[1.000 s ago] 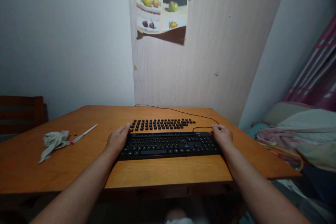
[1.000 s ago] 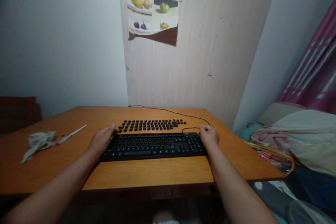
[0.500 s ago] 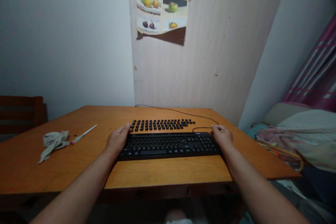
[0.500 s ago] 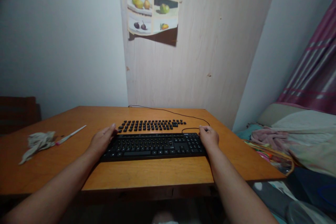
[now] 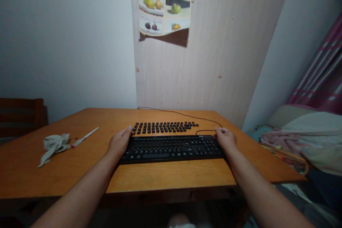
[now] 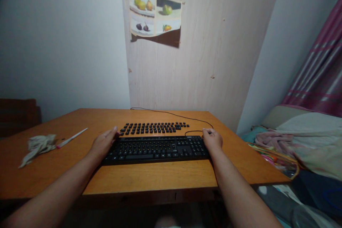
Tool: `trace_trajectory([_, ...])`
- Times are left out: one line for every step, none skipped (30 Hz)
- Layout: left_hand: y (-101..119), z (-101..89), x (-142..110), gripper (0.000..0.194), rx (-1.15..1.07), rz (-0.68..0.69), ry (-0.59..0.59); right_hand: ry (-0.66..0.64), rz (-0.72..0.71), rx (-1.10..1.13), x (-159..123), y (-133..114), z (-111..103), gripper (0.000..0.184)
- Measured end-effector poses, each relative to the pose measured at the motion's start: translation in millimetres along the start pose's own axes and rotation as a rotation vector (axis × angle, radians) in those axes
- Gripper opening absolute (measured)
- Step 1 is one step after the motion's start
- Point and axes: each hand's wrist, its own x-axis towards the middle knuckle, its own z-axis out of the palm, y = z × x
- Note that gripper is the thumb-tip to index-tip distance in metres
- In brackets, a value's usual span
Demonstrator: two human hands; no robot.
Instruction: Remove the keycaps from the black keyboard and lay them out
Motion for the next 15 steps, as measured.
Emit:
trace_trajectory([-0.6, 0.2, 0.3, 0.067, -0.003, -0.002, 0.001, -0.001, 0.0, 0.001, 0.0, 0.0, 0.0, 0.036])
trace_trajectory([-0.9, 0.3, 0.5, 0.068, -0.005, -0.004, 0.0, -0.002, 0.0, 0.003, -0.1, 0.0, -0.1, 0.036])
trace_trajectory([-1.0, 0.5, 0.6, 0.068, -0.007, -0.004, 0.0, -0.003, 0.0, 0.005, -0.1, -0.1, -0.2, 0.036])
trace_trajectory([-0.9, 0.5, 0.5, 0.069, -0.009, -0.004, 0.001, -0.003, -0.001, 0.006, -0.2, -0.1, -0.2, 0.036])
trace_trajectory([-0.6, 0.5, 0.4, 0.069, -0.011, -0.003, 0.0, -0.003, -0.002, 0.008, -0.3, -0.1, -0.3, 0.036])
trace_trajectory([-0.1, 0.4, 0.3, 0.069, -0.014, -0.003, 0.0, -0.003, -0.003, 0.01, -0.5, -0.2, -0.4, 0.036])
trace_trajectory([0.3, 0.3, 0.2, 0.069, -0.015, -0.004, 0.0, -0.003, -0.005, 0.011, -0.6, -0.4, -0.5, 0.036])
trace_trajectory([0.6, 0.1, 0.1, 0.069, -0.013, -0.006, -0.001, -0.004, -0.007, 0.012, -0.7, -0.6, -0.6, 0.036])
trace_trajectory([0.8, 0.0, 0.1, 0.069, -0.009, -0.008, -0.001, -0.004, -0.008, 0.013, -0.9, -0.8, -0.8, 0.036])
trace_trajectory([0.8, -0.2, 0.2, 0.069, -0.004, -0.009, -0.001, -0.005, -0.008, 0.012, -1.1, -0.9, -1.0, 0.036])
trace_trajectory([0.5, -0.2, 0.4, 0.068, 0.001, -0.008, -0.001, -0.006, -0.008, 0.011, -1.2, -1.1, -1.2, 0.036])
trace_trajectory([0.1, -0.2, 0.7, 0.068, 0.005, -0.009, 0.002, -0.006, -0.008, 0.01, -1.4, -1.3, -1.4, 0.036])
trace_trajectory([-0.4, -0.2, 0.9, 0.068, 0.006, -0.008, 0.003, -0.006, -0.007, 0.008, -1.6, -1.4, -1.6, 0.036])
trace_trajectory([-0.9, 0.0, 1.1, 0.068, 0.005, -0.006, 0.005, -0.005, -0.006, 0.006, -1.7, -1.4, -1.8, 0.036])
trace_trajectory([-1.3, 0.2, 1.3, 0.068, 0.004, -0.006, 0.005, -0.004, -0.006, 0.004, -1.7, -1.5, -1.9, 0.036])
